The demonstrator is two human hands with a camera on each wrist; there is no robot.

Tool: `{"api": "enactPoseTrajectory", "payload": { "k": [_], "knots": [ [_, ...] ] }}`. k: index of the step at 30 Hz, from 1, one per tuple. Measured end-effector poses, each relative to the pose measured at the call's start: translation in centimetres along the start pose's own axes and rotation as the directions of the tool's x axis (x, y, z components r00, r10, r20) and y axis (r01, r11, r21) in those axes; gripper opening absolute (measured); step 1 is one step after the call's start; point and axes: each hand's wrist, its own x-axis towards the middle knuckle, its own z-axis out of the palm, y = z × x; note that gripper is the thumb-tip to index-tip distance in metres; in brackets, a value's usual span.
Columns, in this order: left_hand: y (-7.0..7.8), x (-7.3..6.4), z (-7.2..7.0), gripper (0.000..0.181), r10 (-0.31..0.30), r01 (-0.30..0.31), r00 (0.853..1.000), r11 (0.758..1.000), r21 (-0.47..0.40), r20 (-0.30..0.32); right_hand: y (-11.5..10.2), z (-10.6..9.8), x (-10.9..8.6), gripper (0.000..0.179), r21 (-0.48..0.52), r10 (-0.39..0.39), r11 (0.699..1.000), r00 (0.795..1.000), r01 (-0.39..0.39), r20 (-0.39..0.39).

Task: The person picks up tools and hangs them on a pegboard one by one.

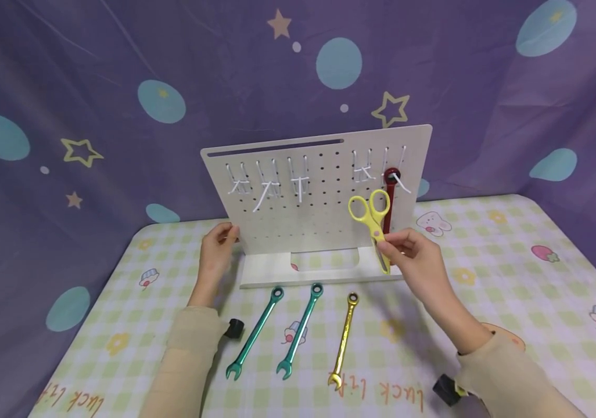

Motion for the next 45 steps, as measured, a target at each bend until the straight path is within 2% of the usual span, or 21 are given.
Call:
{"api": "enactPoseTrajectory", "payload": {
  "k": [5, 12, 20, 34, 45],
  "knots": [
    [0.0, 0.0, -0.1, 0.032, -0.009, 0.009, 1.0, 1.0, 0.008, -0.001, -0.6, 0.3, 1.1, 0.02, 0.047, -0.019, 0.999, 0.999, 0.021, -0.042],
    [0.2, -0.1, -0.1, 0.031, -0.003, 0.003, 1.0, 1.0, 0.0, -0.002, -0.9, 0.6, 2.2, 0.014, 0.07, -0.046, 0.996, 0.998, 0.048, -0.04],
    [0.1, 0.0, 0.0, 0.032, -0.002, 0.002, 1.0, 1.0, 0.001, -0.007, -0.9, 1.0, 3.7, 0.023, 0.042, -0.037, 0.998, 0.998, 0.039, -0.046],
    [0.0, 0.0, 0.0, 0.035, -0.006, 0.006, 1.0, 1.0, 0.011, 0.007, 0.1, 1.9, 5.3, 0.023, 0.033, -0.064, 0.997, 0.995, 0.067, -0.072],
    [0.1, -0.2, 0.0, 0.035, -0.004, 0.004, 1.0, 1.0, 0.016, -0.001, 0.7, 1.6, 6.2, 0.028, -0.022, -0.056, 0.998, 0.998, 0.056, -0.036]
  ]
}}
